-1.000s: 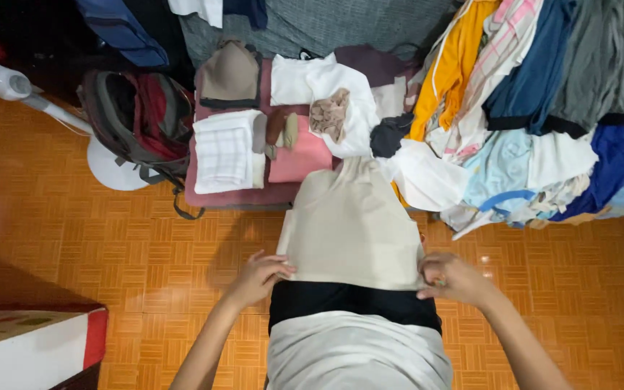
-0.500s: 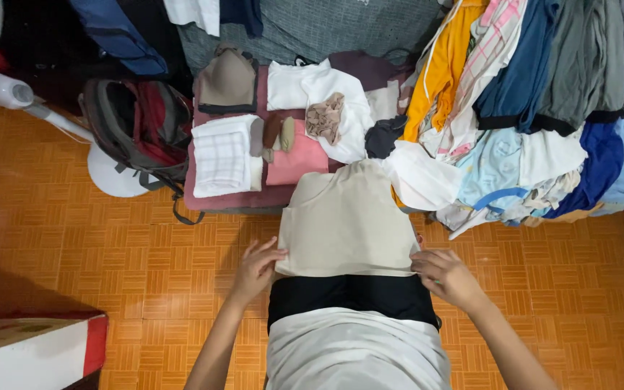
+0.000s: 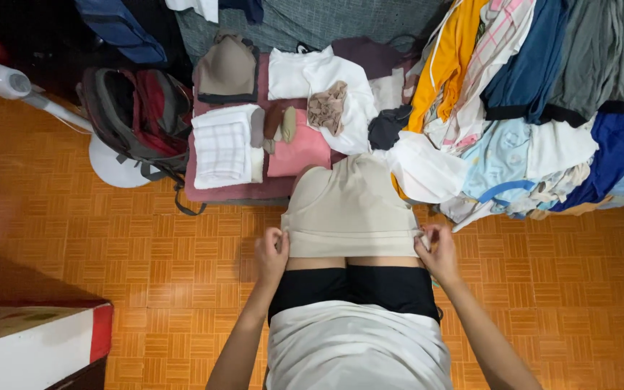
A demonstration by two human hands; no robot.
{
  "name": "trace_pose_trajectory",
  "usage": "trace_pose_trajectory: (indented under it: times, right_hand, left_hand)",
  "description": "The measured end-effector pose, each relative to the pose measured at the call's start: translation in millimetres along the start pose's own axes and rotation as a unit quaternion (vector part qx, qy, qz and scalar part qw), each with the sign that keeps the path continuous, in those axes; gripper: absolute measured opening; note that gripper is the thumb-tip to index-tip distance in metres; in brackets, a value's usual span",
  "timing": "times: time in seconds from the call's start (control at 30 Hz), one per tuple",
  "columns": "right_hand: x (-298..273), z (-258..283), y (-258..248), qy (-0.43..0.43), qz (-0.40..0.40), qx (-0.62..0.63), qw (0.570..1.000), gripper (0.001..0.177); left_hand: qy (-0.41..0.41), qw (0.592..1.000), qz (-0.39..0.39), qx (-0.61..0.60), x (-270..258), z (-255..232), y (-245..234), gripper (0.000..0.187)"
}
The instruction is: Folding various articles of clothing including underwear and shorts.
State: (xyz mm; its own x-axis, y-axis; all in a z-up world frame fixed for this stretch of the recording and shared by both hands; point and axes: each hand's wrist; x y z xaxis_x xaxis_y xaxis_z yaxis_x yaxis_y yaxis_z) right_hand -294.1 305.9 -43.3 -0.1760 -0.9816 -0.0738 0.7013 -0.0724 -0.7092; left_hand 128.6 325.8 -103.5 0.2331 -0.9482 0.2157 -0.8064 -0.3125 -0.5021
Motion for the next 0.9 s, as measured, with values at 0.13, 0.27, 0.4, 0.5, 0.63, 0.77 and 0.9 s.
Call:
trace_pose_trajectory:
  times: [0.13, 0.27, 0.4, 0.5, 0.63, 0.77, 0.9]
  right_hand:
    - [-14, 6, -27, -0.272, -0.068, -0.124, 0.952, 0.028]
    - [-26, 19, -34, -0.293, 0.015, -0.096, 0.951, 0.033]
    - [-21, 12, -18, -0.291, -0.049, -0.099, 0.950, 0.026]
    - [3, -13, 19, -0.203, -0.047, -0.053, 0.977, 0.011]
    - [31, -37, 41, -0.140, -0.006, -0.015, 0.990, 0.009]
    - [30, 22, -3, -0.223, -0.072, -0.089, 0.968, 0.010]
    - [22, 18, -22, -0.300, 0.066, -0.099, 0.947, 0.023]
  left_hand:
    - [0.139, 0.979, 0.075, 0.128, 3, -45, -31, 0.007]
    - [0.266, 0.956, 0.120, 0.036, -2, -72, -55, 0.021]
    - [0.245, 0.961, 0.128, -0.027, 0, -68, -54, 0.028]
    - [0.139, 0.986, 0.086, -0.026, -3, -26, -29, 0.016]
    - [-0.027, 0.996, 0.077, -0.044, 15, 4, 10, 0.015]
    - [0.066, 0.996, 0.051, 0.027, 34, -31, -2, 0.016]
    - [0.261, 0.950, 0.159, 0.064, 33, -46, -28, 0.021]
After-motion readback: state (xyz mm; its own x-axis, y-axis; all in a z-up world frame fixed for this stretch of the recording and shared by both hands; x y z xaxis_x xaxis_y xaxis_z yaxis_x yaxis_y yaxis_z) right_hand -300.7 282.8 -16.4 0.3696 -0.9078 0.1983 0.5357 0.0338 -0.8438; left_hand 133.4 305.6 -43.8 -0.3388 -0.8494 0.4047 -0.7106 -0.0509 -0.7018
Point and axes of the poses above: each hand's wrist, its own x-axis towards the middle knuckle, its own y-axis out of the palm, z = x × y, and after that the axes turned 15 degrees about -x, right-handed
